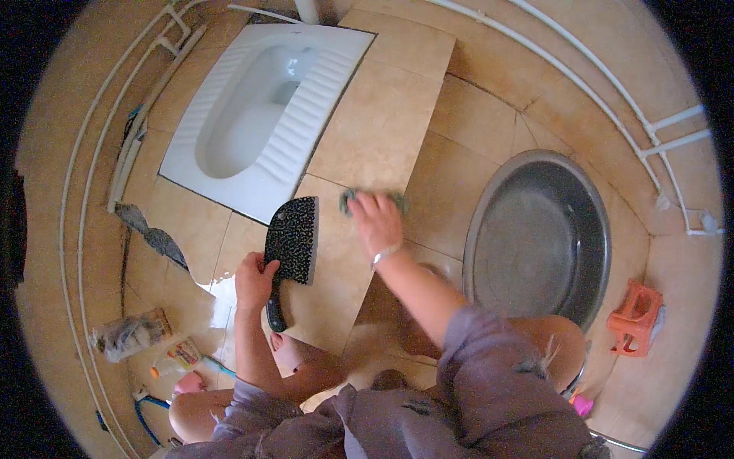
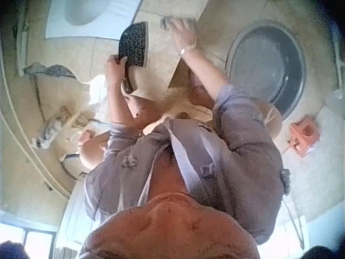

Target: The person scrapes bathroom floor tiles with a cleaver and wipes the floor and a PVC pipe with a cloth and a cleaning agent.

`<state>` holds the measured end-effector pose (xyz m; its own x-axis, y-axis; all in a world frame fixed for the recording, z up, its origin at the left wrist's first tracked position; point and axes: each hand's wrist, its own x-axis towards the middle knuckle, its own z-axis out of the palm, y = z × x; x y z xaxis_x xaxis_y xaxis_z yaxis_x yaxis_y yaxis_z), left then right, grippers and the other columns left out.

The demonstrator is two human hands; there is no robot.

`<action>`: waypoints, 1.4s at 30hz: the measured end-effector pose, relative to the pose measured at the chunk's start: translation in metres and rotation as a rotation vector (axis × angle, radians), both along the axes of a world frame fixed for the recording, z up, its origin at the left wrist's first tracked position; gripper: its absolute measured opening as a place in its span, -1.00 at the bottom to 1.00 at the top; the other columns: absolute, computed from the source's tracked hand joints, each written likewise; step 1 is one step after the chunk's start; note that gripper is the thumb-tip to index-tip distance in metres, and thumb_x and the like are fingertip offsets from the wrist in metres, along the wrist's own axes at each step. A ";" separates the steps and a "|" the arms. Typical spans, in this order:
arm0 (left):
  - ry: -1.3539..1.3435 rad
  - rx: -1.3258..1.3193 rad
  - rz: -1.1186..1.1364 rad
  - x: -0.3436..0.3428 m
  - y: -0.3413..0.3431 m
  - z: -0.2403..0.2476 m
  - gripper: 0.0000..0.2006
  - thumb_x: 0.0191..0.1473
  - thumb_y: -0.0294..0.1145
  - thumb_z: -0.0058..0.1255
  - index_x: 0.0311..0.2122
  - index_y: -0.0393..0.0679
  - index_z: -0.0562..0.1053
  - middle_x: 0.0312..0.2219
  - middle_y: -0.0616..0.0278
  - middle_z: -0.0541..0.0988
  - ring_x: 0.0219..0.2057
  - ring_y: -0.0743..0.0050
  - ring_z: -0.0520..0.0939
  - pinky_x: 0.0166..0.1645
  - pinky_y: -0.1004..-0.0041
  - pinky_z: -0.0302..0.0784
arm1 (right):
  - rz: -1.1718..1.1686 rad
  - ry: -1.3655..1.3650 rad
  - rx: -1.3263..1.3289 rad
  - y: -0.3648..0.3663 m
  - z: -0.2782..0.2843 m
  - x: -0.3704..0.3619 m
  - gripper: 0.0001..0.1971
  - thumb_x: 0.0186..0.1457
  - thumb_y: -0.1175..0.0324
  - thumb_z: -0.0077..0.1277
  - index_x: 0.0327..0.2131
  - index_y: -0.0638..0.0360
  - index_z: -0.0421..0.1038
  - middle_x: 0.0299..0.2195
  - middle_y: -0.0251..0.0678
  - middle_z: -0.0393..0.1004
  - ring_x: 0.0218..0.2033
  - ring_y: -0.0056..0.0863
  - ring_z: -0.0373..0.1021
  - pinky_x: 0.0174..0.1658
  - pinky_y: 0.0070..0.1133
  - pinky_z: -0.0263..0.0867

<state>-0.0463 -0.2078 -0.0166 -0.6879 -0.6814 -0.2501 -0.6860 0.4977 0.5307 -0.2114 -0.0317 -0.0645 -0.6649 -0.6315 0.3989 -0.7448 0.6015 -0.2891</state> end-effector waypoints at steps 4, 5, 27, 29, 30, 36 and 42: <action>0.219 0.295 0.172 0.017 -0.015 0.003 -0.83 -0.11 -0.42 -0.02 -0.52 -0.25 0.28 -0.75 0.20 0.36 -0.71 0.55 0.31 -0.60 0.51 0.23 | 0.073 -0.120 0.011 -0.002 0.016 0.080 -0.73 -0.19 0.42 -0.15 -0.29 0.08 0.32 -0.28 -0.33 0.27 -0.26 -0.37 0.21 -0.22 -0.47 0.19; 0.259 0.378 0.218 0.019 -0.017 0.006 -0.83 -0.07 -0.43 -0.05 -0.54 -0.22 0.24 -0.77 0.30 0.33 -0.74 0.68 0.24 -0.66 0.58 0.14 | 0.129 -0.204 -0.032 -0.004 0.022 0.093 -0.72 -0.20 0.43 -0.15 -0.30 0.10 0.34 -0.25 -0.32 0.27 -0.22 -0.37 0.21 -0.19 -0.47 0.18; 0.406 0.857 0.693 0.021 0.052 0.006 -0.76 0.00 -0.32 -0.11 -0.37 -0.26 0.18 -0.51 0.08 0.41 -0.68 0.42 0.49 -0.71 0.49 0.41 | -0.027 -0.860 -0.537 0.011 0.097 0.047 -0.77 0.02 0.27 -0.09 -0.51 0.17 0.12 -0.70 -0.34 0.17 -0.66 -0.53 0.11 -0.57 -0.59 0.12; 0.075 0.805 0.453 0.024 0.037 0.024 -0.74 0.03 -0.27 -0.15 -0.32 -0.28 0.21 -0.46 0.09 0.43 -0.61 0.42 0.51 -0.64 0.48 0.45 | 0.090 -1.000 -0.602 0.002 0.113 0.063 -0.76 0.03 0.26 -0.10 -0.52 0.16 0.12 -0.68 -0.43 0.15 -0.64 -0.64 0.08 -0.58 -0.63 0.10; -0.251 0.737 0.202 0.024 0.033 0.026 -0.70 0.05 -0.22 -0.18 -0.28 -0.29 0.24 -0.40 0.11 0.45 -0.54 0.42 0.54 -0.57 0.47 0.48 | 0.183 -1.058 -0.624 -0.002 0.116 0.070 -0.75 0.03 0.23 -0.09 -0.52 0.15 0.11 -0.65 -0.50 0.15 -0.62 -0.72 0.05 -0.58 -0.69 0.07; 0.594 1.103 0.260 0.035 0.034 0.021 -0.77 0.09 -0.26 -0.23 -0.30 -0.19 0.36 -0.41 0.34 0.47 -0.39 0.59 0.47 -0.34 0.51 0.42 | 0.339 -1.407 -0.695 -0.013 0.102 0.088 -0.78 -0.05 0.39 0.00 -0.51 0.14 0.11 -0.63 -0.57 0.10 -0.60 -0.80 0.03 -0.56 -0.77 0.04; 0.937 0.917 0.404 0.038 0.027 0.015 -0.83 -0.01 -0.47 -0.09 -0.26 -0.23 0.44 -0.39 0.37 0.49 -0.36 0.70 0.43 -0.18 0.63 0.29 | 0.315 -1.028 -0.525 0.001 0.076 0.090 -0.70 -0.16 0.38 0.08 -0.33 0.22 0.23 -0.49 -0.31 0.35 -0.45 -0.50 0.28 -0.34 -0.54 0.23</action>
